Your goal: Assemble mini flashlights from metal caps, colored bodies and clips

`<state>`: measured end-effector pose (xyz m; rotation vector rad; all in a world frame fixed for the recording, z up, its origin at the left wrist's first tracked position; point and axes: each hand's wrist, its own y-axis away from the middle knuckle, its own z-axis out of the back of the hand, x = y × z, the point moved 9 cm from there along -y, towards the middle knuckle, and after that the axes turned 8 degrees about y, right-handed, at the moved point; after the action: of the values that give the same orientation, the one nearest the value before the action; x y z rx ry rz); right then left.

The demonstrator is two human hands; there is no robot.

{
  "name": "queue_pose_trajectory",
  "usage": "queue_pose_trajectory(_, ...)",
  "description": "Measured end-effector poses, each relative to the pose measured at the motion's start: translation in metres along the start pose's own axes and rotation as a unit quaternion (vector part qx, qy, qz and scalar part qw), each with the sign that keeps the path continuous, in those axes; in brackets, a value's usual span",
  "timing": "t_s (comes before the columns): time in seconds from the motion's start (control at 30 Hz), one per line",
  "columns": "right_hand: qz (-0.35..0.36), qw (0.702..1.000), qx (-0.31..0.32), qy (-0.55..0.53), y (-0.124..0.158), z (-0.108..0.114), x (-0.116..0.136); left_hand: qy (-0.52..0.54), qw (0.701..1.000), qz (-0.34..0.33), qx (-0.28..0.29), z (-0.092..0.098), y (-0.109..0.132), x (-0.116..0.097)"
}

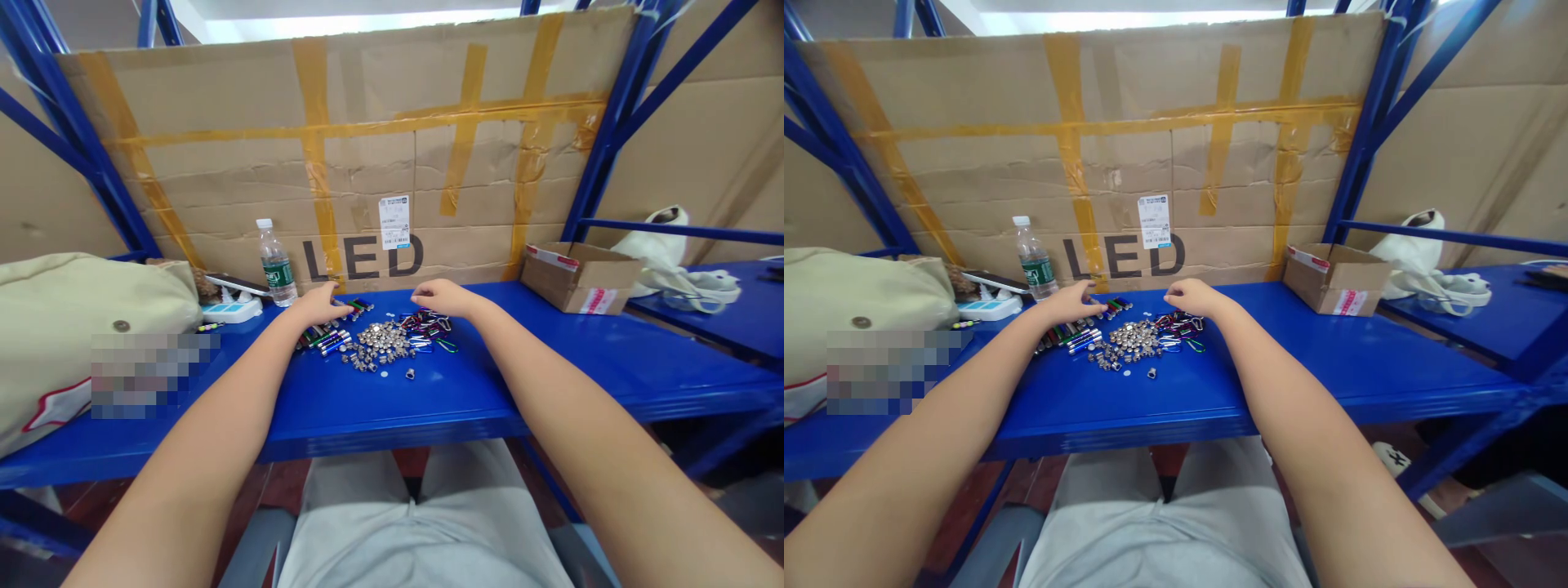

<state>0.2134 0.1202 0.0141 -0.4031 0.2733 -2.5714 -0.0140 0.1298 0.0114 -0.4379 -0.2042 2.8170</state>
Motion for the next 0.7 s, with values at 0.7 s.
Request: queue_pose_trajectory(0.7, 0.131, 0.991, 0.024, -0.016, 0.006, -0.015, 0.06, 0.078, 0.985, -0.144, 0.054, -0.027, 0.023, -0.099)
